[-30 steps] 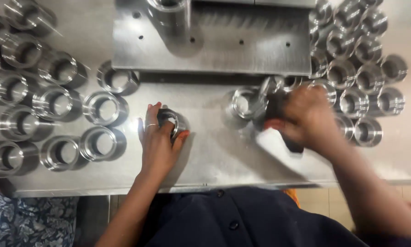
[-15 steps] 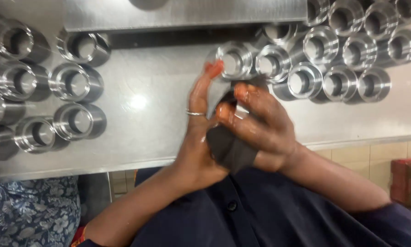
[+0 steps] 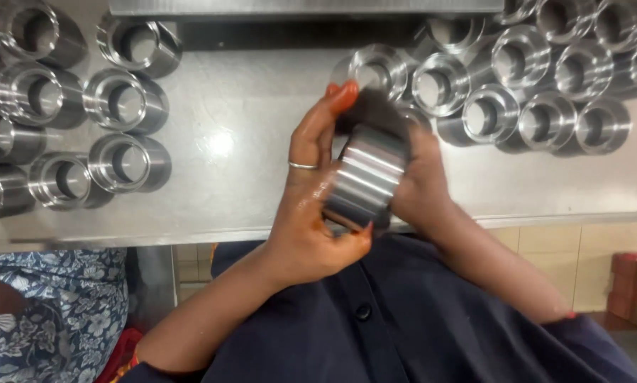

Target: Inspecting and wiping down small metal rings and industrial parts using a cloth and a dial indicator gauge.

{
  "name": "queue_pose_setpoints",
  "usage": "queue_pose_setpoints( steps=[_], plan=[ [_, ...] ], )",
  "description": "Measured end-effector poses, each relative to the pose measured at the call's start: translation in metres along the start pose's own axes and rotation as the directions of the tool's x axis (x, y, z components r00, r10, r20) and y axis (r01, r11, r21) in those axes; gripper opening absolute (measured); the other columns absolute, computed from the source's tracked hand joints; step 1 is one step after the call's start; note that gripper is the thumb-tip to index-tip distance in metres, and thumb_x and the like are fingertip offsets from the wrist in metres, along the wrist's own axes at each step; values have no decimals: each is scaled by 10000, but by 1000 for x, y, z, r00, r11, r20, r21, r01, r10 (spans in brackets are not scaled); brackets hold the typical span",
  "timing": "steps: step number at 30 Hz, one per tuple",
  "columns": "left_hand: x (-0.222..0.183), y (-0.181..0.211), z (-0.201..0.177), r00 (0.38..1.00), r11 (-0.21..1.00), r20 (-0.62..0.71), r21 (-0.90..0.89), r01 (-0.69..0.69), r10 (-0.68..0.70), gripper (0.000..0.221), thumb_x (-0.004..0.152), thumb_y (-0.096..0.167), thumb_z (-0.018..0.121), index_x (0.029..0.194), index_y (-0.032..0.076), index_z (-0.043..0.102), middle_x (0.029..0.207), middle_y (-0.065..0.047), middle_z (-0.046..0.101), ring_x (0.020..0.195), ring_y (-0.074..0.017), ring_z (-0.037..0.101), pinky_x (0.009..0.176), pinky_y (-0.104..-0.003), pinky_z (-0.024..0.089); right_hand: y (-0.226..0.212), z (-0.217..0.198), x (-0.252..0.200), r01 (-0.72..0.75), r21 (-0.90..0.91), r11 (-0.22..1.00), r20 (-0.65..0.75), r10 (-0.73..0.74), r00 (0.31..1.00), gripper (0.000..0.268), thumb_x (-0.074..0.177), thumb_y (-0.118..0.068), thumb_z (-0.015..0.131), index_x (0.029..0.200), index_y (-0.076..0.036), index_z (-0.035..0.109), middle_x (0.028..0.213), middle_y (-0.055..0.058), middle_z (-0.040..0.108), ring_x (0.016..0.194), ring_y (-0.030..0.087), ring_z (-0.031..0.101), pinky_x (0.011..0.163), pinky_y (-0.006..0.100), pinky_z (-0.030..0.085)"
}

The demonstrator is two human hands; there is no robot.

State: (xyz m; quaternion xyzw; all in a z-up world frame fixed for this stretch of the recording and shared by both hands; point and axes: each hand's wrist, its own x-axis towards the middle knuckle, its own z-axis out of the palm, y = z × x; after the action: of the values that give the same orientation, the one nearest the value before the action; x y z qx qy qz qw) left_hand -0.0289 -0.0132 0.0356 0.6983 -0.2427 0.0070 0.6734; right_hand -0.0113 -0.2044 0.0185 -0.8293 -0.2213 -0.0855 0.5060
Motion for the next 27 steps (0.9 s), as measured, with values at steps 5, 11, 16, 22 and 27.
queue_pose_setpoints(
  steps=[5, 11, 16, 22, 27],
  plan=[
    [-13, -9, 0, 888, 597, -24, -748, 288, -458, 947, 845, 138, 805, 1670, 22, 355, 1475, -153, 491, 1225, -234, 518, 1123, -385, 454, -1, 4, 2, -139, 38, 990, -6, 139, 990, 336, 961, -194, 706, 1239, -5, 689, 1188, 122, 699, 1019, 273, 697, 877, 344, 559],
    [-2, -12, 2, 932, 307, -3, -945, 116, -362, 813, 975, 350, 774, 1553, -50, 366, 1537, -146, 482, 1443, -230, 502, 1252, -410, 408, -20, -9, -1, 448, -364, 817, 142, -426, 893, 313, 790, -325, 817, 749, -137, 570, 1274, 206, 619, 1003, 387, 621, 807, 489, 483],
    [-2, -15, -7, 923, 311, -6, -942, 124, -386, 799, 959, 333, 792, 1547, -35, 396, 1641, -187, 402, 1537, -253, 431, 1320, -459, 356, 7, -12, -21, 233, -262, 936, -76, -261, 962, 447, 871, -449, 812, 1060, -100, 606, 1217, 116, 642, 983, 251, 641, 830, 355, 503],
    [-12, -63, 25, 839, 202, -126, -979, -19, -529, 570, 1062, 460, 697, 1386, 18, 543, 1338, -144, 597, 1291, -250, 576, 1138, -443, 488, -16, 1, 7, -442, 248, 862, 59, 442, 895, 404, 857, -322, 815, 1094, -19, 692, 1084, 143, 662, 936, 210, 627, 803, 310, 519],
    [4, -29, 9, 740, 234, -124, -971, 46, -661, 500, 990, 503, 590, 1289, 105, 548, 1152, -93, 661, 1060, -197, 677, 926, -350, 575, -8, -11, 6, 246, -168, 954, 154, -221, 963, 334, 735, -269, 839, 902, -62, 638, 1227, 152, 631, 1028, 297, 638, 845, 414, 504]
  ],
)
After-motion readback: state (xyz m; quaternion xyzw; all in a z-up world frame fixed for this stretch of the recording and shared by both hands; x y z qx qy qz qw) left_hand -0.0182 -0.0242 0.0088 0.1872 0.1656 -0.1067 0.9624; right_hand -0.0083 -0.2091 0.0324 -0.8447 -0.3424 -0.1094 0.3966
